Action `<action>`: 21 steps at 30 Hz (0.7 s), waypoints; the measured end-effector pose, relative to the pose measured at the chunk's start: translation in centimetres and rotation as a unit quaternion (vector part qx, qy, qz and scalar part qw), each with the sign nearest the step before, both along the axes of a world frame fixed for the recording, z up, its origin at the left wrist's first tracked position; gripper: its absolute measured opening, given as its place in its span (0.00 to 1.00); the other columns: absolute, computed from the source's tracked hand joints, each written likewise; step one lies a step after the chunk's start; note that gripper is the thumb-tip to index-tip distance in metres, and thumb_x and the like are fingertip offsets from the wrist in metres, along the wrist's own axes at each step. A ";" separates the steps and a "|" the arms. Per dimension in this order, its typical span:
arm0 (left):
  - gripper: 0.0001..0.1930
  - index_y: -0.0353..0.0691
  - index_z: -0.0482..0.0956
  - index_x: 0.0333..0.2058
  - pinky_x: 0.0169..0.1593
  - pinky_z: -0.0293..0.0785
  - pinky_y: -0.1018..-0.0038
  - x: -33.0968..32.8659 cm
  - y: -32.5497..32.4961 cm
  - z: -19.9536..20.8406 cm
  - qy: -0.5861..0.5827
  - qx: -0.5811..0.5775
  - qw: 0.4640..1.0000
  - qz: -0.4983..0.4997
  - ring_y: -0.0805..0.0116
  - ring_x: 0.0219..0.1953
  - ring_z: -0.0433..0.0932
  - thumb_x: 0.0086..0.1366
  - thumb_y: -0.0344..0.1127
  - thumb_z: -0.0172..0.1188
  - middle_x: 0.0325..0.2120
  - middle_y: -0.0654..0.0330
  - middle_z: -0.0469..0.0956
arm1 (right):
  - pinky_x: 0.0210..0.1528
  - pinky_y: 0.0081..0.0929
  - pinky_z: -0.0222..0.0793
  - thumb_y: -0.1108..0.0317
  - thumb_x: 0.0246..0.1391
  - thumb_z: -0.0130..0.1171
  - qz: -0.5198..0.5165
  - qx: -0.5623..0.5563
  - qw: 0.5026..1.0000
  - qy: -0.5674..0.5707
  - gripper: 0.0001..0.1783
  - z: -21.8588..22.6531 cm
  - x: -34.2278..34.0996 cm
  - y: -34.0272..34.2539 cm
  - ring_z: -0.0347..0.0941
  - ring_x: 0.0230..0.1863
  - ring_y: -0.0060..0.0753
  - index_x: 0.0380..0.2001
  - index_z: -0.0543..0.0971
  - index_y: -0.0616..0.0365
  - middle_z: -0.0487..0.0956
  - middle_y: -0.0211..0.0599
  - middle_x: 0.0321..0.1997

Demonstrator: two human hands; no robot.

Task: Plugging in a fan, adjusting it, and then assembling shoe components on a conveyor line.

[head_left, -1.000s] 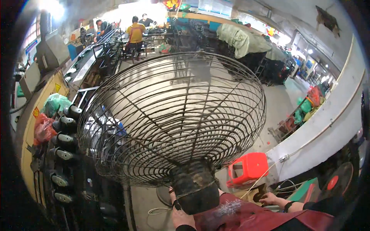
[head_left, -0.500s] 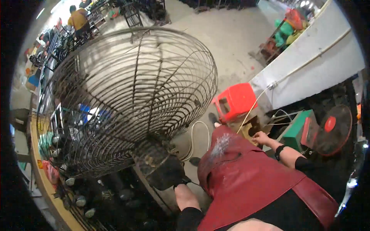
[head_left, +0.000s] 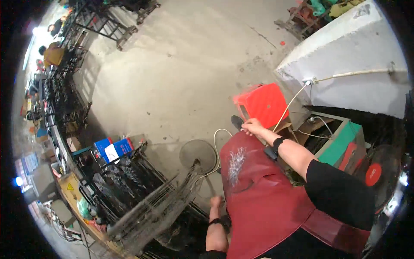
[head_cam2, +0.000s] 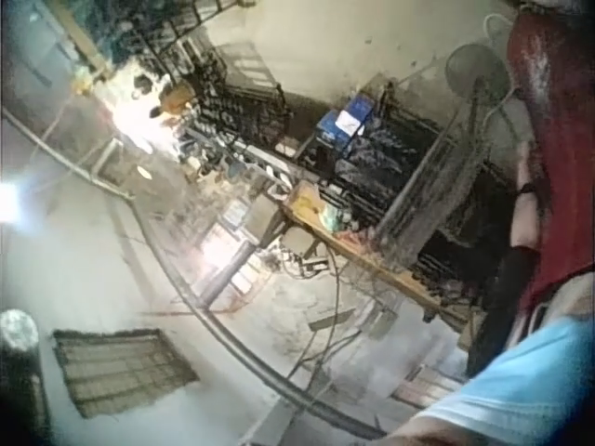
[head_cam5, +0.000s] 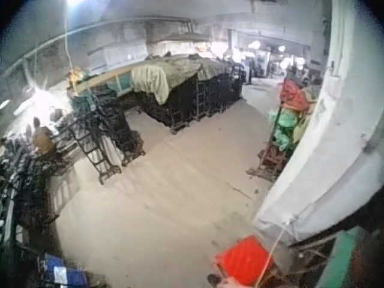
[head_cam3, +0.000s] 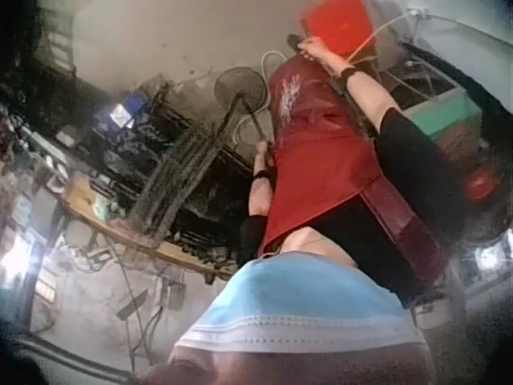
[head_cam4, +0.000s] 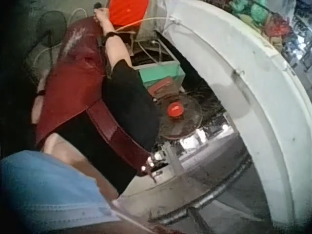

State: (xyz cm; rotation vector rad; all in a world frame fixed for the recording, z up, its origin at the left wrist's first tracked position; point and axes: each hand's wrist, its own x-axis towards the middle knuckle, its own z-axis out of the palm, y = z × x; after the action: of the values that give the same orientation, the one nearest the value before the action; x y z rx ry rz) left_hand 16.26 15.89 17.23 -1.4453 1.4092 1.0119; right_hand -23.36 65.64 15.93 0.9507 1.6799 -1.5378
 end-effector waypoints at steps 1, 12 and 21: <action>0.14 0.34 0.82 0.34 0.36 0.76 0.56 -5.1 0.6 -6.9 0.147 0.102 0.911 -0.373 0.46 0.30 0.81 0.59 0.40 0.55 0.29 0.45 0.82 | 0.20 0.21 0.69 0.61 0.59 0.61 0.030 -0.064 0.997 0.018 0.11 1.8 -3.3 -4.8 0.76 0.22 0.22 0.34 0.81 0.58 0.80 0.30 0.26; 0.20 0.39 0.82 0.47 0.49 0.78 0.60 -50.0 34.4 -6.3 0.293 0.085 0.885 -0.351 0.47 0.45 0.82 0.55 0.37 0.59 0.36 0.43 0.83 | 0.17 0.27 0.65 0.61 0.56 0.65 -0.007 0.030 0.999 -0.026 0.12 4.0 -1.6 10.8 0.72 0.16 0.23 0.27 0.81 0.59 0.77 0.31 0.18; 0.08 0.23 0.78 0.38 0.24 0.77 0.64 -78.3 32.0 3.7 0.386 0.125 0.914 -0.020 0.59 0.21 0.79 0.61 0.23 0.58 0.22 0.50 0.78 | 0.22 0.29 0.73 0.61 0.60 0.59 -0.265 0.038 0.963 -0.012 0.12 7.4 -6.7 18.6 0.78 0.23 0.32 0.39 0.77 0.59 0.80 0.36 0.26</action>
State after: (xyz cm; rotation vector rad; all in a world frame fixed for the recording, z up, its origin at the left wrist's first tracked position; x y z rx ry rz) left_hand -62.08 47.88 20.94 -0.8373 1.7440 1.7811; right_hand -30.08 84.21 23.38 1.5466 1.5478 -1.7917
